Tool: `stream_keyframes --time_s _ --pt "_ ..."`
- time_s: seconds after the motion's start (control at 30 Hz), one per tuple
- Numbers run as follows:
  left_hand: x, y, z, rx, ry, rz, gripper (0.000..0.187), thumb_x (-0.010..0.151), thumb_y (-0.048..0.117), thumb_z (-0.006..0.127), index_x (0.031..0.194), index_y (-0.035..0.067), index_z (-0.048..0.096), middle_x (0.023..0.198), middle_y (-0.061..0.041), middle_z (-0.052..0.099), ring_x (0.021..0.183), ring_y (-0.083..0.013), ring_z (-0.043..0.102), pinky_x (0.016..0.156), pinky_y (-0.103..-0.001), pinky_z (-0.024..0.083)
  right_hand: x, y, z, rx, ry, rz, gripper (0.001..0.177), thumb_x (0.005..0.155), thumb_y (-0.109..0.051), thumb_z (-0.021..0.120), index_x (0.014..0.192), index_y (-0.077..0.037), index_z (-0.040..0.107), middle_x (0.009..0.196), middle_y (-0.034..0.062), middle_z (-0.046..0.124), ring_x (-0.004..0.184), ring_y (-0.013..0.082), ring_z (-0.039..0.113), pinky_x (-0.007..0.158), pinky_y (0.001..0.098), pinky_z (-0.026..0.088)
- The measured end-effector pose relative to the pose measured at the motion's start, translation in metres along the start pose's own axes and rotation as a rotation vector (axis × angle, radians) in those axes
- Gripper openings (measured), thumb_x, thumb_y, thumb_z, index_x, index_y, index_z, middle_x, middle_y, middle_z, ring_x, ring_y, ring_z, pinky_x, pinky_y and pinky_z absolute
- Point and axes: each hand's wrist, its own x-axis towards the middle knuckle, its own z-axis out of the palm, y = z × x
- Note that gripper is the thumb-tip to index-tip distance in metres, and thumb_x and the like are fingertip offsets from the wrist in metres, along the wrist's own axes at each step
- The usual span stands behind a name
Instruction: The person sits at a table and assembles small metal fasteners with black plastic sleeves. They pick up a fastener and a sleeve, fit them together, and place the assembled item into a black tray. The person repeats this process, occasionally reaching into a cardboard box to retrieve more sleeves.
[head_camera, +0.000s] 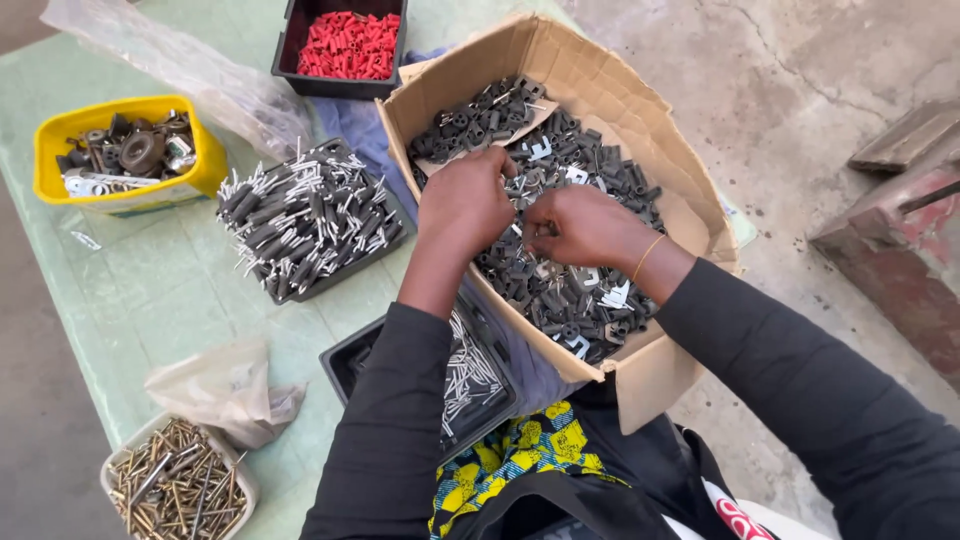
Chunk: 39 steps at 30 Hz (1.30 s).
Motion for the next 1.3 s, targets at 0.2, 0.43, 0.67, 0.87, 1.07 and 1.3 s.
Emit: stream_keyframes --time_s 0.2,0.43,0.67,0.87,1.07,1.3 --pt "-0.007 0.005 -0.004 -0.009 0.046 0.038 0.015 0.091 0.014 0.053 0.096 0.018 0.067 0.087 -0.012 0.070 0.088 -0.0421 0.070 0.080 -0.055 0.056 0.003 0.008 -0.012 0.101 0.318 0.123 0.006 0.082 -0.026 0.071 0.088 -0.023 0.071 0.075 -0.0012 0.069 0.072 0.0325 0.070 0.065 0.0484 0.055" --pt "-0.014 0.024 -0.030 0.009 -0.108 -0.012 0.011 0.084 0.025 0.064 0.089 0.021 0.073 0.086 -0.010 0.074 0.096 -0.0390 0.072 0.088 -0.054 0.055 -0.007 0.021 0.001 0.637 0.319 0.105 0.012 0.088 -0.011 0.069 0.099 -0.009 0.073 0.069 0.0022 0.064 0.059 0.0099 0.059 0.054 0.0241 0.046" --pt "-0.015 0.028 -0.036 -0.131 -0.076 -0.029 0.006 0.076 0.026 0.070 0.074 0.026 0.076 0.069 -0.001 0.073 0.085 -0.0350 0.073 0.081 -0.049 0.057 -0.009 0.002 -0.005 0.788 0.348 -0.011 0.009 0.095 -0.003 0.070 0.102 -0.006 0.073 0.069 0.0006 0.065 0.061 0.0016 0.053 0.054 0.0160 0.043" --pt "-0.010 0.017 -0.029 -0.213 0.008 -0.043 0.007 0.083 0.026 0.070 0.081 0.025 0.077 0.067 0.001 0.073 0.083 -0.0348 0.073 0.080 -0.049 0.058 -0.015 0.002 0.002 0.529 0.135 0.043 0.013 0.085 -0.003 0.074 0.098 -0.002 0.076 0.073 0.0107 0.070 0.055 0.0151 0.056 0.052 0.0306 0.045" --pt "-0.011 0.017 -0.031 -0.268 0.045 -0.040 0.010 0.085 0.024 0.070 0.093 0.024 0.074 0.070 0.003 0.075 0.084 -0.0343 0.074 0.080 -0.051 0.057 -0.009 -0.011 0.001 0.245 0.056 0.039 0.016 0.082 -0.020 0.082 0.093 -0.008 0.079 0.074 0.0095 0.069 0.059 0.0260 0.063 0.059 0.0398 0.048" --pt "-0.015 0.015 -0.029 -0.313 0.060 -0.024 0.008 0.087 0.020 0.069 0.089 0.020 0.077 0.071 -0.002 0.075 0.083 -0.0371 0.074 0.079 -0.049 0.057 -0.006 -0.016 -0.003 0.374 0.080 0.050 0.007 0.087 -0.012 0.076 0.091 -0.008 0.079 0.073 0.0069 0.068 0.055 0.0176 0.058 0.060 0.0318 0.048"
